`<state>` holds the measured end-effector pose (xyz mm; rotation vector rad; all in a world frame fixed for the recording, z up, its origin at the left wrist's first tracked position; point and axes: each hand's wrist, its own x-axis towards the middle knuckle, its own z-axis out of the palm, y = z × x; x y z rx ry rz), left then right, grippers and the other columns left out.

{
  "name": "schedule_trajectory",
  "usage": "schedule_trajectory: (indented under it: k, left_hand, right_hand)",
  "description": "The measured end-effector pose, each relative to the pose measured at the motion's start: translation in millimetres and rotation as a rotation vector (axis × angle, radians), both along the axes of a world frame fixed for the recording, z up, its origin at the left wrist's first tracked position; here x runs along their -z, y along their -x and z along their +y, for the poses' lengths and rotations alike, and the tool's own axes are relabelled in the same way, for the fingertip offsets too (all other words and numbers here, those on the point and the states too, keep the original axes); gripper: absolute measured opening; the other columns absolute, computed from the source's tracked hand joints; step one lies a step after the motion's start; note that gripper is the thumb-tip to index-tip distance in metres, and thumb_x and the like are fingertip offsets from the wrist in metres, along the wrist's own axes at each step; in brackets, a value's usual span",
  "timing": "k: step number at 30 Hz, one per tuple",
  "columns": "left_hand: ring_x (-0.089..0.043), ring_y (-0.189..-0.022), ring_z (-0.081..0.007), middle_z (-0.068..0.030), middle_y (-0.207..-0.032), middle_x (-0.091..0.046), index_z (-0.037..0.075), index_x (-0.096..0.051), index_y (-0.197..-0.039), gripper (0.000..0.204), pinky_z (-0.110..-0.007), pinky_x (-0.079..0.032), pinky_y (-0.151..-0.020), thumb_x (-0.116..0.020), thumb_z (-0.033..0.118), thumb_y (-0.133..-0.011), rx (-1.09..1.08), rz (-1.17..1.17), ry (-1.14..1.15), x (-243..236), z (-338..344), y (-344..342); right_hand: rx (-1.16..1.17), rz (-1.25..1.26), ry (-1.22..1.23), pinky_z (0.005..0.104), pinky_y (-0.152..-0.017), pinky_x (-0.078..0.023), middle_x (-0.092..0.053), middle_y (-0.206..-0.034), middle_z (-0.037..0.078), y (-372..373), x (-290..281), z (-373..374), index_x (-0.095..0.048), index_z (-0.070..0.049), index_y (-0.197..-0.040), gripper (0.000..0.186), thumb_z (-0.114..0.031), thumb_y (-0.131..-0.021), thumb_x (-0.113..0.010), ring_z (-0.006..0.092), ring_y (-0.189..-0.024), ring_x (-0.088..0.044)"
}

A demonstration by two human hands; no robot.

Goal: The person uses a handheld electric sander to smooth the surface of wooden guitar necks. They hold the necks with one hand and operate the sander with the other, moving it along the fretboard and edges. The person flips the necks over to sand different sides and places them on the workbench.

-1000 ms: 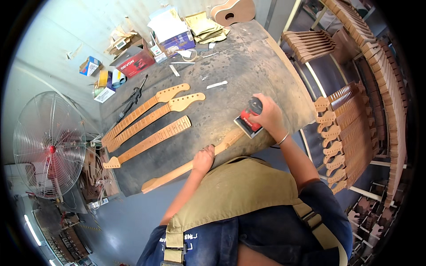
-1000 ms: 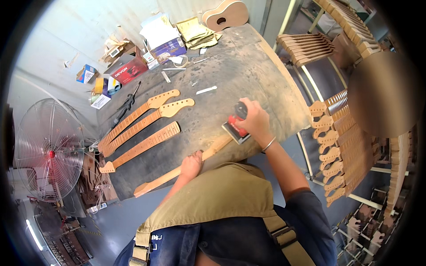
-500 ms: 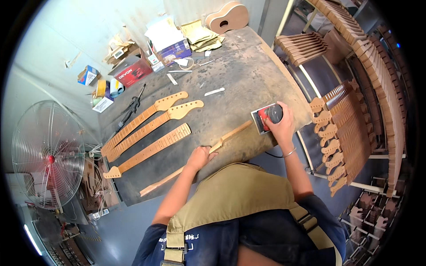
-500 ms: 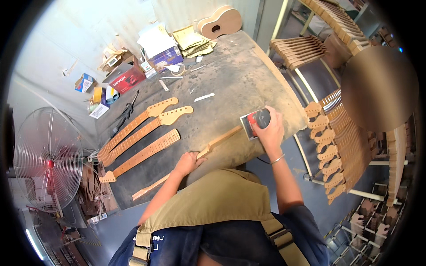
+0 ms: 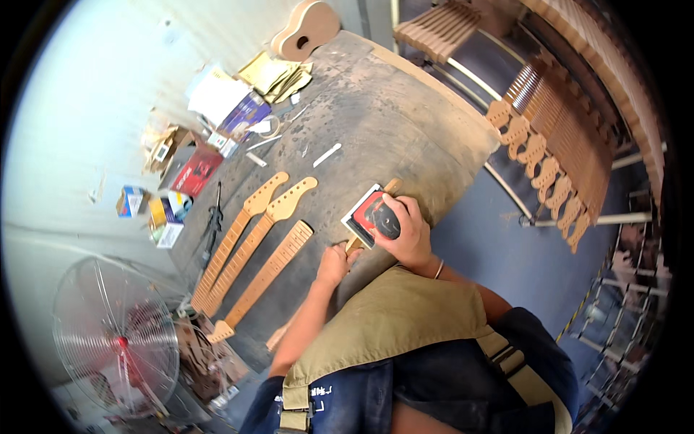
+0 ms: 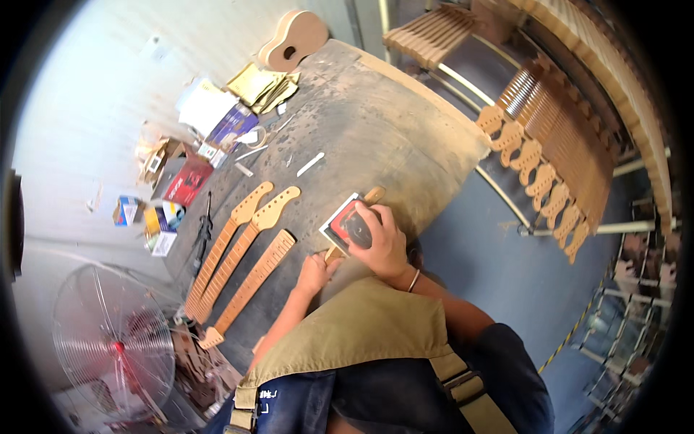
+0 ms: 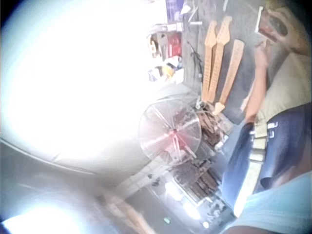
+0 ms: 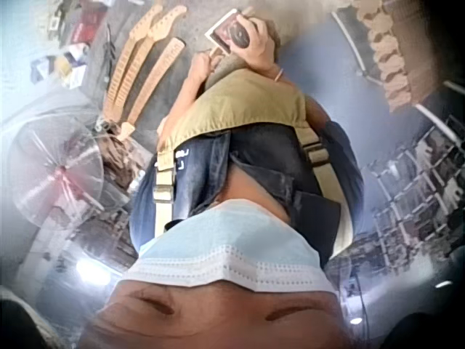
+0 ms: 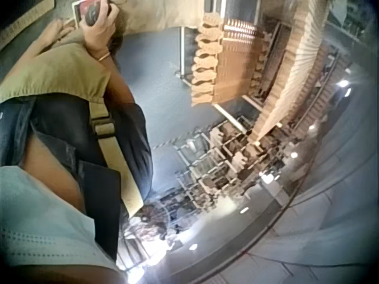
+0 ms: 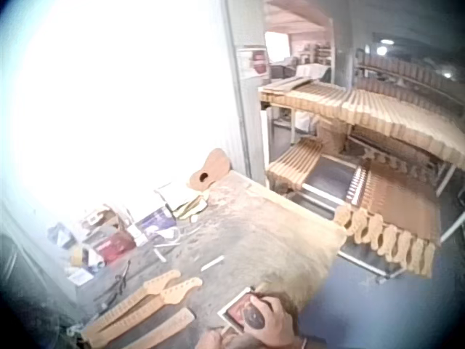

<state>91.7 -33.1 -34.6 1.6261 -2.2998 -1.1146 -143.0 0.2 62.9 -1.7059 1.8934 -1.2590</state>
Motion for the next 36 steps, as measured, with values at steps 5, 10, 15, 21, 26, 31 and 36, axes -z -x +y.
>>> schedule_trajectory:
  k: [5,10,15,21,26,31,36]
  left_hand:
    - [-0.074,-0.078,-0.0486,-0.0282,-0.082,-0.074,-0.002,-0.075,-0.096,0.048,-0.054,-0.061,-0.073,-0.078,0.046,-0.101,0.062,-0.097,0.174,13,6,-5]
    - [-0.074,-0.08,-0.0488,-0.0266,-0.084,-0.075,0.0,-0.075,-0.097,0.048,-0.056,-0.06,-0.075,-0.076,0.047,-0.101,0.06,-0.116,0.175,2,10,4]
    - [-0.076,-0.082,-0.047,-0.025,-0.085,-0.077,-0.001,-0.074,-0.099,0.049,-0.052,-0.06,-0.077,-0.075,0.048,-0.101,-0.098,-0.067,-0.002,-4,0,42]
    - [-0.076,-0.079,-0.045,-0.0246,-0.079,-0.075,-0.003,-0.076,-0.103,0.035,-0.049,-0.059,-0.075,-0.079,0.032,-0.099,-0.196,0.024,0.073,10,-8,99]
    - [-0.072,-0.065,-0.039,-0.0227,-0.073,-0.073,-0.001,-0.077,-0.1,0.026,-0.045,-0.056,-0.065,-0.081,0.025,-0.098,-0.194,0.015,0.079,-55,26,99]
    - [-0.065,-0.062,-0.0184,-0.0104,-0.067,-0.068,-0.002,-0.077,-0.095,0.024,-0.038,-0.05,-0.06,-0.082,0.021,-0.099,-0.269,0.15,-0.071,-148,22,136]
    - [-0.062,-0.067,-0.0148,-0.0048,-0.086,-0.069,0.0,-0.075,-0.102,0.022,-0.032,-0.049,-0.062,-0.082,0.02,-0.101,-0.384,0.481,-0.008,-167,-14,136]
  right_hand:
    - [0.193,0.056,0.012,0.0444,-0.094,-0.058,-0.063,-0.124,0.015,55,19,-25,-0.064,-0.01,-0.147,0.078,-0.018,-0.074,-0.091,0.0374,-0.114,-0.066]
    - [0.199,0.264,-0.014,0.0451,-0.094,-0.059,-0.063,-0.125,0.014,122,28,-65,-0.066,-0.013,-0.145,0.072,-0.015,-0.076,-0.089,0.0371,-0.115,-0.067]
    - [0.088,0.218,-0.02,0.0468,-0.088,-0.061,-0.063,-0.127,0.014,146,11,-84,-0.067,-0.021,-0.142,0.065,-0.027,-0.082,-0.09,0.0367,-0.107,-0.071]
    - [-0.193,0.011,-0.144,0.0474,-0.091,-0.062,-0.068,-0.12,0.012,122,-43,-53,-0.07,-0.019,-0.14,0.072,-0.026,-0.072,-0.094,0.0348,-0.106,-0.074]
    - [-0.273,-0.209,-0.282,0.0353,-0.076,-0.062,-0.077,-0.119,0.011,206,-59,-88,-0.07,-0.014,-0.137,0.071,-0.021,-0.072,-0.096,0.0209,-0.095,-0.078]
    - [-0.214,-0.861,-0.53,0.0259,-0.054,-0.052,-0.075,-0.115,0.008,283,-23,-94,-0.065,-0.008,-0.145,0.065,-0.014,-0.085,-0.091,0.0115,-0.088,-0.073]
    - [-0.04,-1.124,-0.59,0.0281,-0.051,-0.052,-0.074,-0.119,0.01,276,25,-58,-0.062,-0.01,-0.15,0.064,-0.023,-0.092,-0.086,0.0128,-0.082,-0.07]
